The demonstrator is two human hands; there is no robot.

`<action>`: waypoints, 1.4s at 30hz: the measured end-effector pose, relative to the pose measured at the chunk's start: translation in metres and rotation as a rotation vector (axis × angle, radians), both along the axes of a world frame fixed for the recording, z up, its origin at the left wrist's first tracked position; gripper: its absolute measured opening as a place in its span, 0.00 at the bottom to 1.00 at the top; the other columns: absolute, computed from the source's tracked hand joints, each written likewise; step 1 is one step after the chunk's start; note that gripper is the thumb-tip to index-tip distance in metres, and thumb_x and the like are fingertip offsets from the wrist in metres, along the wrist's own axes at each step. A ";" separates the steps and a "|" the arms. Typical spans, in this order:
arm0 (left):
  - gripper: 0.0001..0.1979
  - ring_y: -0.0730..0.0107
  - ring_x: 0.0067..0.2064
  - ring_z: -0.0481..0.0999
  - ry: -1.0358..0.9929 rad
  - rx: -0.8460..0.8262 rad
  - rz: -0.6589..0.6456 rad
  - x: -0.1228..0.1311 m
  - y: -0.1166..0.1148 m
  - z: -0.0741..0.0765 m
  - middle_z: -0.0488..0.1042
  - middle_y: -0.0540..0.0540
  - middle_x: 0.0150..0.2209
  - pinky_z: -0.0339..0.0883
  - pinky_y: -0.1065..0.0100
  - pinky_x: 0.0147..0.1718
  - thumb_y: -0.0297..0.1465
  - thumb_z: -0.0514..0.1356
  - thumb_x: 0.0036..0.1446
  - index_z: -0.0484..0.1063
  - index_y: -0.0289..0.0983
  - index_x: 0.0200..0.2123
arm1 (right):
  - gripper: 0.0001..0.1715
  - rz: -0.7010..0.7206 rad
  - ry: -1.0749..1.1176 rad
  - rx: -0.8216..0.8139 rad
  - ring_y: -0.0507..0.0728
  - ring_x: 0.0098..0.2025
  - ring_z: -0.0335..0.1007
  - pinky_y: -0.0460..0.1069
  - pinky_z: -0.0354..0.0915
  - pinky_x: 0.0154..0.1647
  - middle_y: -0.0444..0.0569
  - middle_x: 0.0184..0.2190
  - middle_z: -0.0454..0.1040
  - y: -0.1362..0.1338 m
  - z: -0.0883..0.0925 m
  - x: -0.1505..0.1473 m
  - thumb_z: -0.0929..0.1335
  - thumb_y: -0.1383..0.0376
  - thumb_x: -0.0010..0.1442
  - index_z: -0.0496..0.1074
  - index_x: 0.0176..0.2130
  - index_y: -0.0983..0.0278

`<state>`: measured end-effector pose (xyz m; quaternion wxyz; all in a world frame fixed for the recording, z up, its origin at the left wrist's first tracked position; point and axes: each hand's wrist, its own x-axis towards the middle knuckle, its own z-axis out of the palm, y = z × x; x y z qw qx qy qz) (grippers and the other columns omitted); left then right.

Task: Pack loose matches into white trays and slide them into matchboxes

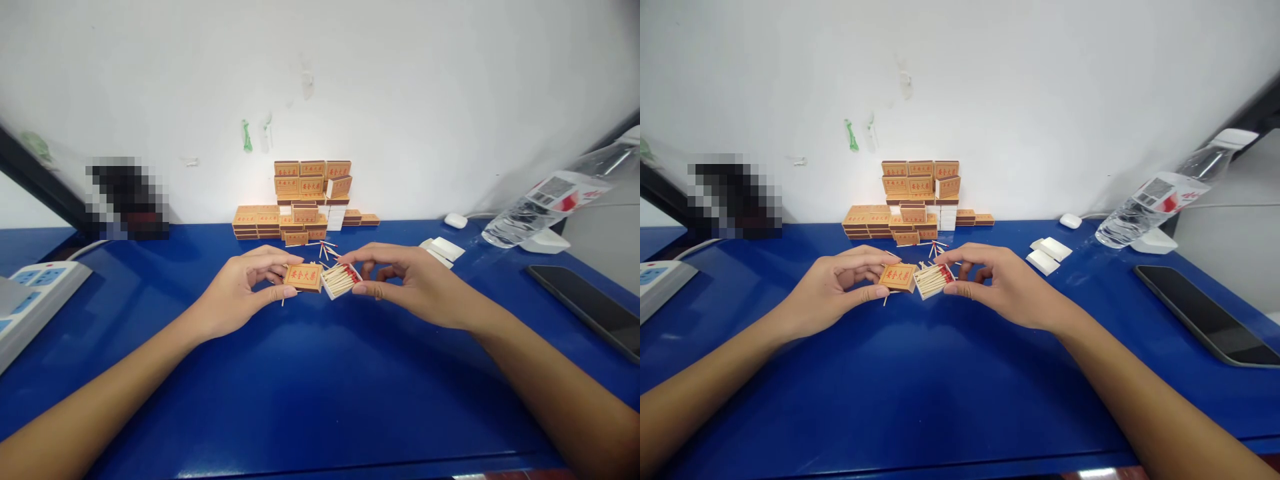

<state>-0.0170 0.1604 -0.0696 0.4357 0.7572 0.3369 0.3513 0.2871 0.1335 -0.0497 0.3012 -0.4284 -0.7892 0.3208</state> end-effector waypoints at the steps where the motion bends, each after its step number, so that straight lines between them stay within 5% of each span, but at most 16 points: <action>1: 0.19 0.66 0.44 0.80 -0.003 -0.006 -0.005 0.000 0.000 0.001 0.76 0.43 0.52 0.81 0.63 0.44 0.34 0.71 0.60 0.80 0.41 0.54 | 0.22 0.003 -0.010 0.006 0.56 0.39 0.74 0.52 0.71 0.36 0.48 0.48 0.81 0.000 0.000 0.000 0.74 0.52 0.64 0.80 0.55 0.53; 14: 0.20 0.67 0.43 0.80 -0.035 -0.018 -0.006 0.004 -0.003 0.000 0.77 0.43 0.50 0.79 0.61 0.48 0.33 0.74 0.56 0.81 0.40 0.52 | 0.21 -0.129 0.043 0.054 0.56 0.38 0.74 0.52 0.73 0.34 0.51 0.48 0.80 -0.007 -0.003 -0.013 0.74 0.51 0.63 0.81 0.53 0.55; 22: 0.23 0.65 0.43 0.81 -0.117 -0.158 -0.016 0.002 -0.002 0.002 0.80 0.41 0.49 0.80 0.65 0.44 0.31 0.75 0.53 0.80 0.36 0.52 | 0.24 -0.162 0.151 -0.021 0.55 0.36 0.73 0.52 0.74 0.31 0.52 0.49 0.79 -0.007 -0.009 -0.017 0.76 0.51 0.61 0.80 0.53 0.58; 30: 0.25 0.65 0.35 0.83 -0.144 -0.307 -0.001 0.002 -0.002 0.003 0.84 0.42 0.39 0.80 0.64 0.38 0.31 0.75 0.53 0.78 0.35 0.54 | 0.24 -0.201 0.174 0.018 0.55 0.32 0.70 0.53 0.75 0.31 0.50 0.40 0.78 -0.010 -0.015 -0.022 0.75 0.52 0.63 0.78 0.54 0.59; 42: 0.28 0.65 0.36 0.84 -0.196 -0.331 0.019 0.003 -0.004 -0.001 0.85 0.41 0.39 0.79 0.65 0.38 0.31 0.76 0.52 0.78 0.35 0.56 | 0.23 -0.223 0.207 0.006 0.57 0.37 0.73 0.52 0.75 0.29 0.54 0.48 0.80 -0.012 -0.015 -0.025 0.74 0.52 0.64 0.78 0.54 0.60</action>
